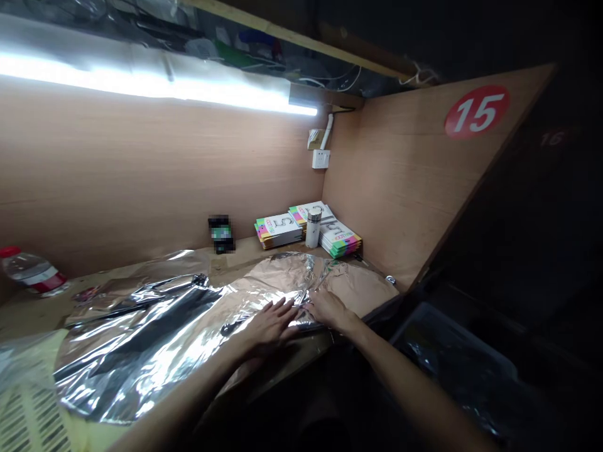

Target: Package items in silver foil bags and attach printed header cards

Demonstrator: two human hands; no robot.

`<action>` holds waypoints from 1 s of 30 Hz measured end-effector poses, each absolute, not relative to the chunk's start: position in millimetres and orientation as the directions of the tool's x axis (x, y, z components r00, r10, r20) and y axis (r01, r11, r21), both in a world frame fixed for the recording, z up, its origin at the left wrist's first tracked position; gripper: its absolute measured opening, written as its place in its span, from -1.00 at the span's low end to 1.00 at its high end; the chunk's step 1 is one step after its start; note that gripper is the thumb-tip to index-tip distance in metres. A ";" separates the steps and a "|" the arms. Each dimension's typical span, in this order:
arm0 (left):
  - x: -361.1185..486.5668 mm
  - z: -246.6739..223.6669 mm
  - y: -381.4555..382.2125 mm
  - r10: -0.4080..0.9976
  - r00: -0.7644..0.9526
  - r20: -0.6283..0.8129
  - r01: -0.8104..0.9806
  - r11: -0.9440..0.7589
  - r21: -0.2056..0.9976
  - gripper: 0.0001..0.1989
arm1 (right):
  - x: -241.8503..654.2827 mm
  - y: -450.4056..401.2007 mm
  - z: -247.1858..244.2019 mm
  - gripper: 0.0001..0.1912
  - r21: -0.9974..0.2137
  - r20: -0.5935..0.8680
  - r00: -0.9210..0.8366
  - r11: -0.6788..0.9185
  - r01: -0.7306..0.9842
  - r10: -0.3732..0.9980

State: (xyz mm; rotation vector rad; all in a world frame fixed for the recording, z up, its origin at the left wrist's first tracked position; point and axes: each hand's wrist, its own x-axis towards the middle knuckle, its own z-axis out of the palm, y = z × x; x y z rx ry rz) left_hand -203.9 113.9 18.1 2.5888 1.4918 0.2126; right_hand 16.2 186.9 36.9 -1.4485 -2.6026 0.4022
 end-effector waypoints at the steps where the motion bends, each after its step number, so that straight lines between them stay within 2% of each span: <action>1: -200.0 16.6 112.1 0.858 0.514 0.007 0.842 -0.505 0.190 -0.27 | 15.7 177.2 36.1 -0.60 -0.278 0.021 -0.517 0.502 0.819 0.855; 3: -195.9 13.5 105.7 0.859 0.511 -0.025 0.848 -0.500 0.177 -0.16 | 17.4 155.8 29.1 -0.47 -0.240 0.115 -0.572 0.581 0.777 0.812; 5: -195.4 11.0 98.2 0.855 0.518 -0.009 0.843 -0.509 0.176 -0.16 | 24.2 136.5 17.1 -0.32 -0.199 0.174 -0.681 0.703 0.683 0.711; 7: -195.5 9.4 90.4 0.851 0.524 0.011 0.836 -0.518 0.181 -0.16 | 36.6 123.4 6.1 -0.17 -0.173 0.162 -0.744 0.760 0.626 0.649; 9: -193.5 8.7 79.8 0.846 0.533 -0.008 0.831 -0.522 0.190 -0.06 | 53.6 117.3 1.7 -0.09 -0.162 0.115 -0.750 0.758 0.632 0.651; 11: -188.7 9.5 63.5 0.836 0.546 -0.056 0.825 -0.525 0.208 0.03 | 72.2 115.7 5.9 -0.19 -0.155 0.101 -0.777 0.781 0.605 0.622; 12: -185.9 10.9 53.2 0.834 0.547 -0.068 0.822 -0.520 0.231 -0.02 | 80.8 115.8 10.9 -0.27 -0.175 0.105 -0.803 0.805 0.566 0.587; 14: -181.1 17.2 30.9 0.846 0.532 -0.038 0.796 -0.484 0.363 -0.30 | 93.2 116.6 24.4 -0.41 -0.302 0.187 -0.807 0.814 0.496 0.561; 16: -178.8 29.9 11.2 0.907 0.422 0.022 0.699 -0.340 0.630 -0.58 | 94.4 116.7 40.1 -0.53 -0.540 0.373 -0.618 0.703 0.462 0.692; 17: -178.6 38.3 3.7 0.944 0.328 0.026 0.583 -0.224 0.781 -0.62 | 89.2 115.4 47.6 -0.54 -0.677 0.434 -0.449 0.611 0.410 0.781; 18: -178.8 47.2 -2.1 0.974 0.227 0.000 0.413 -0.096 0.905 -0.61 | 79.9 112.7 54.2 -0.50 -0.795 0.434 -0.296 0.516 0.318 0.851; 19: -179.1 55.9 -6.3 0.990 0.133 -0.052 0.213 0.022 0.977 -0.58 | 66.8 108.3 59.7 -0.44 -0.883 0.381 -0.223 0.425 0.200 0.897; 21: -179.6 69.5 -11.6 0.986 0.025 -0.163 -0.139 0.165 0.976 -0.55 | 33.7 95.2 66.2 -0.39 -0.974 0.212 -0.346 0.226 -0.001 0.914; 23: -180.8 76.1 -15.1 0.977 -0.029 -0.210 -0.312 0.191 0.931 -0.56 | 0.6 80.6 67.1 -0.44 -0.996 0.072 -0.536 0.036 -0.078 0.841; 27: -195.5 76.1 -19.1 0.974 -0.163 -0.157 -0.395 0.082 0.915 -0.62 | -32.9 69.2 59.4 -0.55 -0.980 -0.002 -0.698 -0.142 -0.143 0.716; 30: -216.3 74.7 -18.9 0.979 -0.183 -0.094 -0.326 0.030 0.945 -0.66 | -38.0 79.4 53.9 -0.59 -0.985 0.020 -0.791 -0.124 -0.120 0.611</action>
